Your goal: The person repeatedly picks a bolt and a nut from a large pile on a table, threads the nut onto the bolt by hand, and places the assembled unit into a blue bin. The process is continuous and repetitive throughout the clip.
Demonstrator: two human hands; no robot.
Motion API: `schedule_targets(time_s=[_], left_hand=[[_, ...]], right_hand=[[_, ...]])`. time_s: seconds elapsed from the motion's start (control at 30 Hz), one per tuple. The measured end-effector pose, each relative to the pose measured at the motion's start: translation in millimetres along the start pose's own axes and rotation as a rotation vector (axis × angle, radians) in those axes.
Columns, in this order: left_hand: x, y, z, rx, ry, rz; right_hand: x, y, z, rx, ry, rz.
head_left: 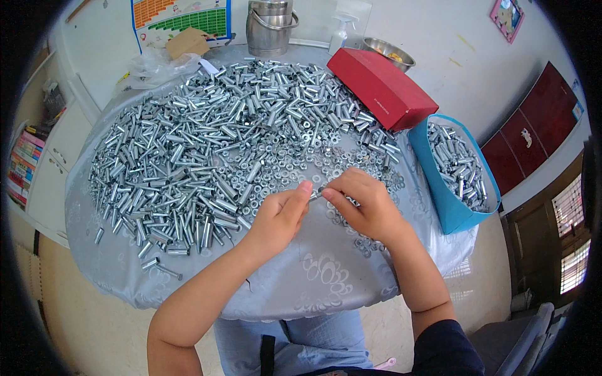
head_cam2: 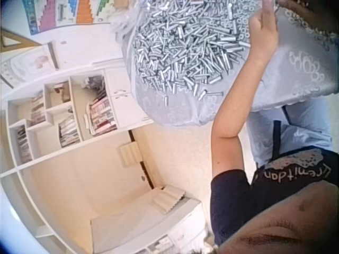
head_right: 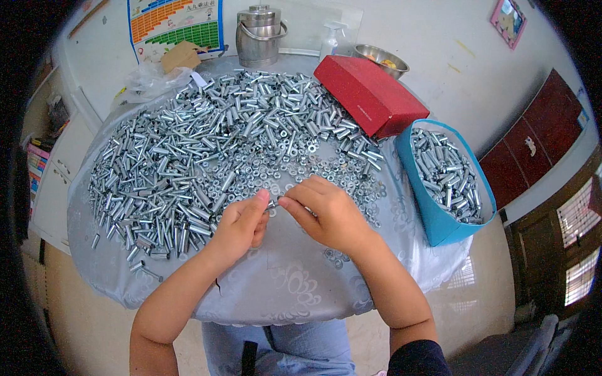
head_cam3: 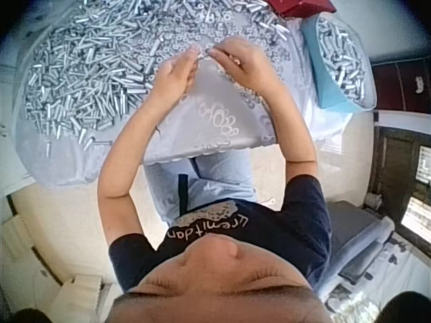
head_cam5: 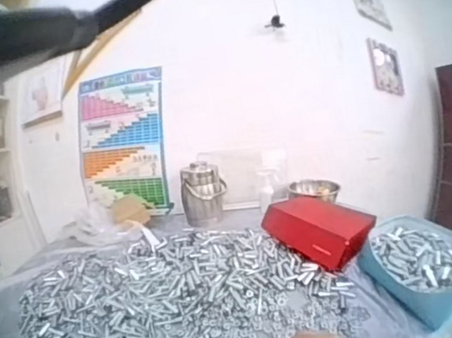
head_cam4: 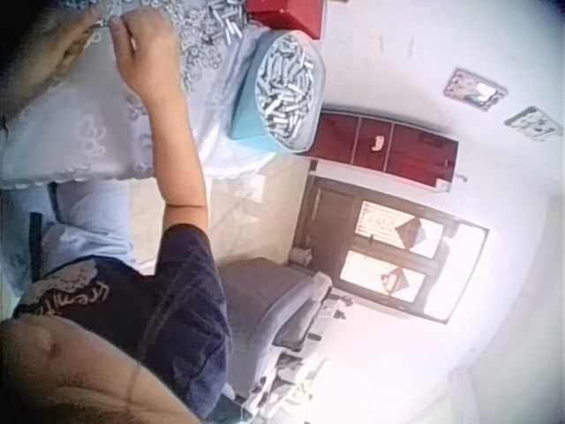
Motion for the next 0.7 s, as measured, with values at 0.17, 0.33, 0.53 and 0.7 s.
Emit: schedule_targets(time_s=[0.17,0.33,0.53,0.7], left_hand=[[0,0,-1,0.002,0.031,0.016],[-1,-1,-2,-0.022,0.012,-0.020],[4,-4,1,-0.095,0.017,-0.021],[5,-3,2,-0.112,0.032,-0.007]], right_hand=[[-6,5,-1,-0.029,0.035,0.027],[-7,9,-2,-0.053,0.119,0.107],[-7,13,0,-0.031,0.183,0.125],[-9,15,-1,-0.025,0.197,0.109]])
Point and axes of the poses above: each hand's wrist, its own z-axis away from the middle knuckle, its own y-axis out of the back of the hand, x = y × z, the point moved 2 cm from there along -z, towards the middle knuckle, and after that the axes turned 2 degrees about y, right-handed, at the moved point
